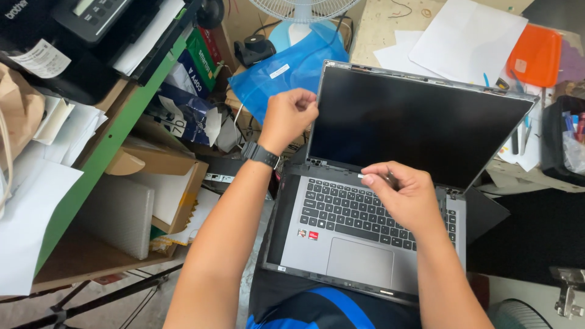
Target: Repairing a laptop by prying off the screen bezel, manipulating internal components with tweezers, and snapping the bezel back into place.
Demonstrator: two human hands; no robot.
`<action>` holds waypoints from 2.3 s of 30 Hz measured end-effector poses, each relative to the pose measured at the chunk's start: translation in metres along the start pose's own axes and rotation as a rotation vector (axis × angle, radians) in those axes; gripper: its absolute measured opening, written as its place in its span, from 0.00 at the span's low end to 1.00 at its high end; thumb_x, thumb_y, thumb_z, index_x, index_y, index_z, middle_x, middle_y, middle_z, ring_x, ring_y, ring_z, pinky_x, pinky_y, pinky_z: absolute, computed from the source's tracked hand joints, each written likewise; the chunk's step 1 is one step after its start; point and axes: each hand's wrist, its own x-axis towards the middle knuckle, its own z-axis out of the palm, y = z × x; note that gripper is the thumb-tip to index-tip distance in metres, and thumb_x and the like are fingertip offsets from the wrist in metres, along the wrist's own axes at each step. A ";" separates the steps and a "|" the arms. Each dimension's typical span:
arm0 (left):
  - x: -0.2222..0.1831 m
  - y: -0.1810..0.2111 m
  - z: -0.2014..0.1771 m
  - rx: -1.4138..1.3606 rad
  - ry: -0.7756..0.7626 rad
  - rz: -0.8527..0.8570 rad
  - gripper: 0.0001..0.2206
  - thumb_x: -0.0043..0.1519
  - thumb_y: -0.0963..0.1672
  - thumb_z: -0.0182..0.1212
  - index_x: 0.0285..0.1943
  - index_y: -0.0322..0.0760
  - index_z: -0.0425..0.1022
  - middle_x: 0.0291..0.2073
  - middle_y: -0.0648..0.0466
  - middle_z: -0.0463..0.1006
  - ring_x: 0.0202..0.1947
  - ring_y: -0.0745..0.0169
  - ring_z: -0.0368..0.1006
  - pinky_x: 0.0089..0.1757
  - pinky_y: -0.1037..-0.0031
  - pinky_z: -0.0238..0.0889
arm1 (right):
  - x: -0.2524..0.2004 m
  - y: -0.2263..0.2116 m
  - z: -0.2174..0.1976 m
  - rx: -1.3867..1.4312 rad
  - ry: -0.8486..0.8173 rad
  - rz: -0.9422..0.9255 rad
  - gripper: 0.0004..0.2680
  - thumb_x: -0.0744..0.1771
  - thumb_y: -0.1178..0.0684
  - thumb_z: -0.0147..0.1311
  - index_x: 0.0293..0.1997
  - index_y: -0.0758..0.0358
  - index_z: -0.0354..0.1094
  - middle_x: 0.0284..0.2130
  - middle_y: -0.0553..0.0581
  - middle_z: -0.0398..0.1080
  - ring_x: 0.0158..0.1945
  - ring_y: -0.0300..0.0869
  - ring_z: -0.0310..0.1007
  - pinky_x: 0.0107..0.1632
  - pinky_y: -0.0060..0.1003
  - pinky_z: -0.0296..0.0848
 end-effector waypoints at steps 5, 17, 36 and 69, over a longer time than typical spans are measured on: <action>-0.027 -0.022 0.003 0.007 -0.041 -0.061 0.08 0.62 0.44 0.75 0.48 0.45 0.93 0.32 0.57 0.91 0.36 0.57 0.90 0.40 0.66 0.81 | 0.001 0.008 0.015 -0.023 -0.023 0.019 0.04 0.69 0.61 0.71 0.47 0.61 0.89 0.17 0.51 0.75 0.25 0.30 0.64 0.30 0.28 0.64; -0.063 -0.058 0.008 -0.081 -0.102 -0.149 0.09 0.61 0.44 0.77 0.49 0.45 0.93 0.33 0.58 0.92 0.35 0.69 0.87 0.40 0.71 0.82 | -0.001 0.046 0.043 -0.006 -0.080 0.124 0.04 0.69 0.59 0.71 0.47 0.60 0.88 0.25 0.53 0.84 0.28 0.30 0.69 0.33 0.27 0.69; -0.086 -0.067 0.002 -0.236 -0.208 -0.165 0.11 0.62 0.41 0.73 0.53 0.42 0.91 0.37 0.56 0.92 0.38 0.71 0.85 0.44 0.73 0.83 | -0.009 0.050 0.054 -0.058 -0.112 0.157 0.04 0.70 0.60 0.70 0.49 0.60 0.88 0.29 0.54 0.85 0.30 0.28 0.68 0.33 0.27 0.70; -0.082 -0.069 -0.001 -0.263 -0.214 -0.215 0.10 0.62 0.42 0.74 0.52 0.44 0.94 0.31 0.56 0.92 0.34 0.72 0.89 0.41 0.77 0.81 | -0.007 0.048 0.061 -0.052 -0.134 0.142 0.04 0.70 0.61 0.69 0.48 0.62 0.87 0.26 0.53 0.83 0.29 0.28 0.66 0.33 0.26 0.67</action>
